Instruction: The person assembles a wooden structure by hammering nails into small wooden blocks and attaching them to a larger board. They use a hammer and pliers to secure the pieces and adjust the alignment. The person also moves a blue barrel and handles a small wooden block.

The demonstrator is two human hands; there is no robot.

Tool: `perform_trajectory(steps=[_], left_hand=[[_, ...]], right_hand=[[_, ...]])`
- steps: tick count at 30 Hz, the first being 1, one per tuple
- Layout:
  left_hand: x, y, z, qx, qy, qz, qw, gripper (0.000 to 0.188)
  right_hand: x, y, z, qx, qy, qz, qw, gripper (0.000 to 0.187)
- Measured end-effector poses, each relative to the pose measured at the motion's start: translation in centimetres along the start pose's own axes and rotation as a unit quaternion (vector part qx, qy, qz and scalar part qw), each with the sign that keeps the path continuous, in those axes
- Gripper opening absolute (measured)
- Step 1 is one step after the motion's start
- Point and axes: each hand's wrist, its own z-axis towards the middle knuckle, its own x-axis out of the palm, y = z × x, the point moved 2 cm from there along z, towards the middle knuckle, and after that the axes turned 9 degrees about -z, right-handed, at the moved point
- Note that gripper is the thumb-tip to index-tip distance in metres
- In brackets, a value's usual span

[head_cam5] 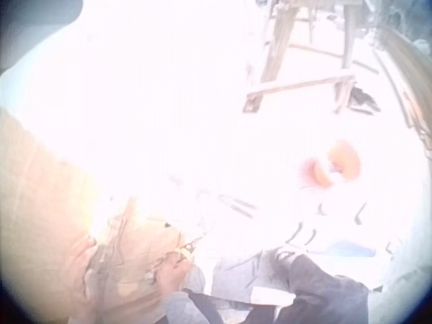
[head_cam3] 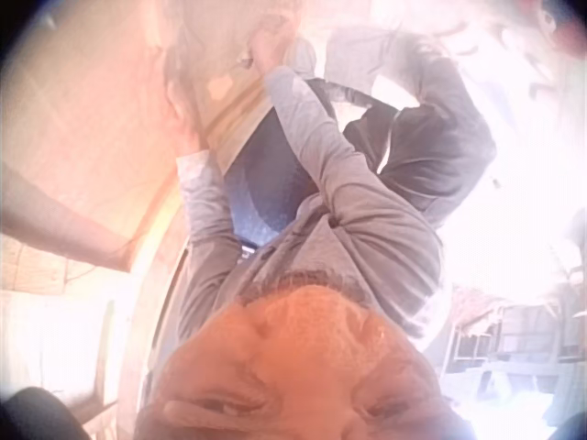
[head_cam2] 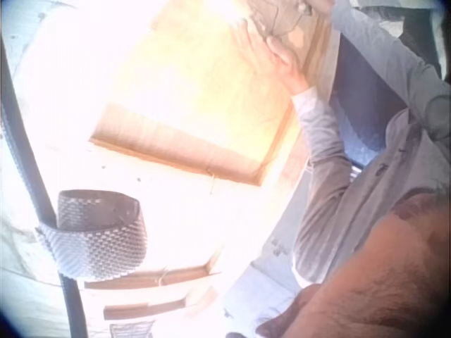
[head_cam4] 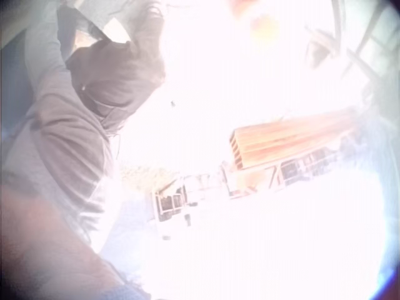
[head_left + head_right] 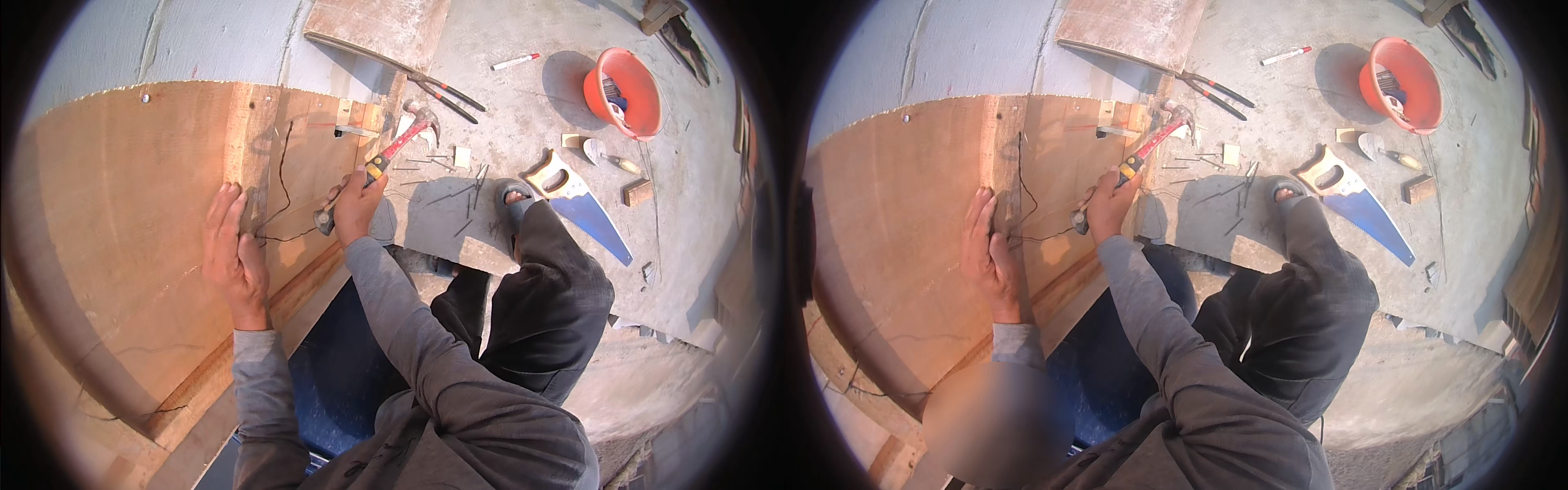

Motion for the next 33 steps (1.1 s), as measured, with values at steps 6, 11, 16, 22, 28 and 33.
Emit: perform_trajectory(steps=[6, 11, 16, 22, 28, 33], left_hand=[[-0.2, 0.2, -0.2, -0.004, -0.002, 0.002, 1.0, 0.036], [-0.3, 0.2, -0.5, 0.003, -0.003, -0.006, 1.0, 0.043], [0.1, -0.2, -0.5, 0.0, -0.004, -0.016, 1.0, 0.045], [-0.5, 0.9, -0.9, 0.041, -0.029, -0.059, 0.997, 0.044], [0.0, 1.4, -1.4, 0.039, -0.064, -0.071, 0.995, 0.041], [-0.3, 1.3, -1.5, 0.029, -0.047, -0.006, 0.998, 0.039]], right_hand=[[-0.5, -0.4, 0.5, 0.06, 0.108, -0.109, 0.986, 0.014], [-1.0, -1.3, 1.0, 0.17, 0.15, -0.135, 0.965, 0.017], [-1.1, -1.6, 0.2, 0.129, 0.132, -0.142, 0.972, 0.016], [-6.0, 4.4, -4.0, 0.096, 0.104, -0.125, 0.982, 0.016], [-19.4, 6.2, -1.3, -0.015, -0.021, -0.409, 0.912, 0.023], [-25.2, 7.7, 1.7, -0.116, -0.027, -0.783, 0.61, 0.036]])
